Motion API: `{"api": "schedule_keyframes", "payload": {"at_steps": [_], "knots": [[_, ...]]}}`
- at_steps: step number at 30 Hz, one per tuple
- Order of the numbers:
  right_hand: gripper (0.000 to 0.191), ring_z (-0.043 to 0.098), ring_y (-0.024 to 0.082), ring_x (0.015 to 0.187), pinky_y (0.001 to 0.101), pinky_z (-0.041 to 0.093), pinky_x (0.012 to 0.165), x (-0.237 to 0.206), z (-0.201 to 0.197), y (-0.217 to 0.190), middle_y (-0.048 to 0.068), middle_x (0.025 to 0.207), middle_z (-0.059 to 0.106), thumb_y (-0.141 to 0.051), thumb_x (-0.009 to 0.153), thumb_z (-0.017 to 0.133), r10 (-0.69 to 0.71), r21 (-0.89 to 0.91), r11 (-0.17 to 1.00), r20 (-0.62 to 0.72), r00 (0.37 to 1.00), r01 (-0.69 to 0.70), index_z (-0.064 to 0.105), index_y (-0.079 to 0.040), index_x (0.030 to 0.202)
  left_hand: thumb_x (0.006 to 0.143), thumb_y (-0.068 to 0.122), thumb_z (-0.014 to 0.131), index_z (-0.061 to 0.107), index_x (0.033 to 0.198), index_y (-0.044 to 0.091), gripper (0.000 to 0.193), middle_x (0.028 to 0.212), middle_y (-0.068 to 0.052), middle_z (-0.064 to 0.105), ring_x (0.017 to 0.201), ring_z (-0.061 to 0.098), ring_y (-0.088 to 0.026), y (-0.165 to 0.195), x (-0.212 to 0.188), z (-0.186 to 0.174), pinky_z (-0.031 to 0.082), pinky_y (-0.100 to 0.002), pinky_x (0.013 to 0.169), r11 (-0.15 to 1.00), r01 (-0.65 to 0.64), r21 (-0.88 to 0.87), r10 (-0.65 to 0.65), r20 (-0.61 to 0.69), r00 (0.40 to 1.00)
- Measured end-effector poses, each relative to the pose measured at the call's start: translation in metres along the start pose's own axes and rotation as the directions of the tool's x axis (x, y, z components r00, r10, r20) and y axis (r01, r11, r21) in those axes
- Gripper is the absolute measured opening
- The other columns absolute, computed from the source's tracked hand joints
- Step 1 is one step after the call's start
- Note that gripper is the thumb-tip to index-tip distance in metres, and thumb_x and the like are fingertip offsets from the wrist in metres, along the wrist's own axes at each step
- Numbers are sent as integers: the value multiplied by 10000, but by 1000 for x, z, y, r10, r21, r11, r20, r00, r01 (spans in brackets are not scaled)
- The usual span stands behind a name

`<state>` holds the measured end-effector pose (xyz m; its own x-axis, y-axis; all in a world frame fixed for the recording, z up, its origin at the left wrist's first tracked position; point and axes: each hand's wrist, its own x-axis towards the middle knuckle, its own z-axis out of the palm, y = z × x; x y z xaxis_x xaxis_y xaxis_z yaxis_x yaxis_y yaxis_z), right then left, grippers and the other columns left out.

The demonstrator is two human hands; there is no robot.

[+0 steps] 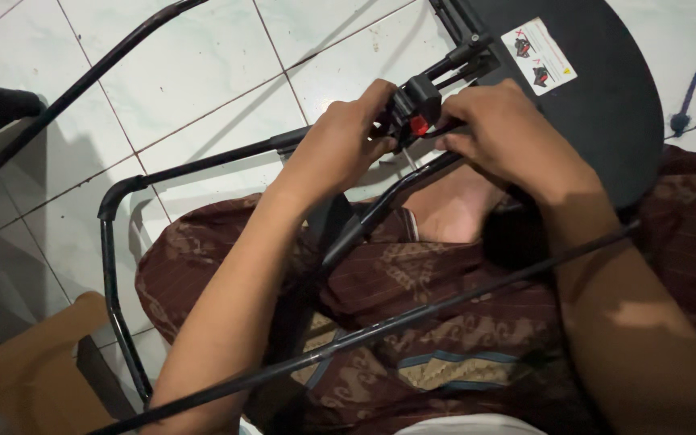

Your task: The person sits with a folded chair on their lap and attaches a black plastic locking handle with a red release button to the chair's metal frame, threading a bolt through the bracket and tightening it by hand, then works the mechanism to seat the part.

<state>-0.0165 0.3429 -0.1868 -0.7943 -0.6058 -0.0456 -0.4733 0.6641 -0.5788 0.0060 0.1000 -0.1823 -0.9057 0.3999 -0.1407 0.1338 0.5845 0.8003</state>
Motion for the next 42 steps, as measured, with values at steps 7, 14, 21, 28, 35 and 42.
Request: {"api": "schedule_keyframes", "payload": {"at_steps": [7,14,21,28,35,42], "knots": [[189,652,334,889,450,416,892,-2,4,-4,115,891,703,-204,862,798,16,34,999,-15,1000,-15,718,-51,939,879,61,774,498,1281,55,487,1027,-233,742,999,723,-416,0,-6,-4,543,-474,755,999,-7,-43,7,-10,1000],[193,655,317,894,447,391,863,-1,11,-6,98,876,693,-211,858,805,40,-4,999,-30,999,-41,697,-62,918,877,66,777,510,1303,61,503,1105,-221,744,1046,724,-398,1,-7,-5,546,-462,809,997,9,-74,-10,-13,1000],[183,654,310,919,443,387,869,-1,13,-5,93,891,696,-211,866,798,38,-34,999,-38,999,-39,698,-69,923,889,75,760,506,1318,69,499,1122,-215,741,1063,729,-381,-2,-6,-6,549,-452,821,995,55,-79,-53,35,998],[157,651,300,911,437,385,878,-3,13,-5,81,905,702,-209,876,784,31,-9,999,-37,999,-31,711,-83,934,891,69,754,504,1314,68,491,1160,-219,731,1070,733,-376,-6,-12,-3,555,-444,835,993,30,-111,-29,7,1000],[217,641,326,916,438,386,883,-2,13,-5,104,891,681,-226,873,804,44,-62,997,-26,999,-46,681,-61,942,924,55,720,506,1309,81,441,1129,-212,745,1012,741,-379,1,-10,-3,545,-447,804,990,-14,-143,13,-4,1000],[270,645,303,884,445,377,858,-4,13,-10,87,836,674,-267,849,828,62,-31,997,-57,996,-64,665,-68,929,963,85,698,468,1357,100,457,1047,-210,747,967,721,-408,4,-7,-3,504,-459,765,994,-5,-109,6,5,1000]]}}
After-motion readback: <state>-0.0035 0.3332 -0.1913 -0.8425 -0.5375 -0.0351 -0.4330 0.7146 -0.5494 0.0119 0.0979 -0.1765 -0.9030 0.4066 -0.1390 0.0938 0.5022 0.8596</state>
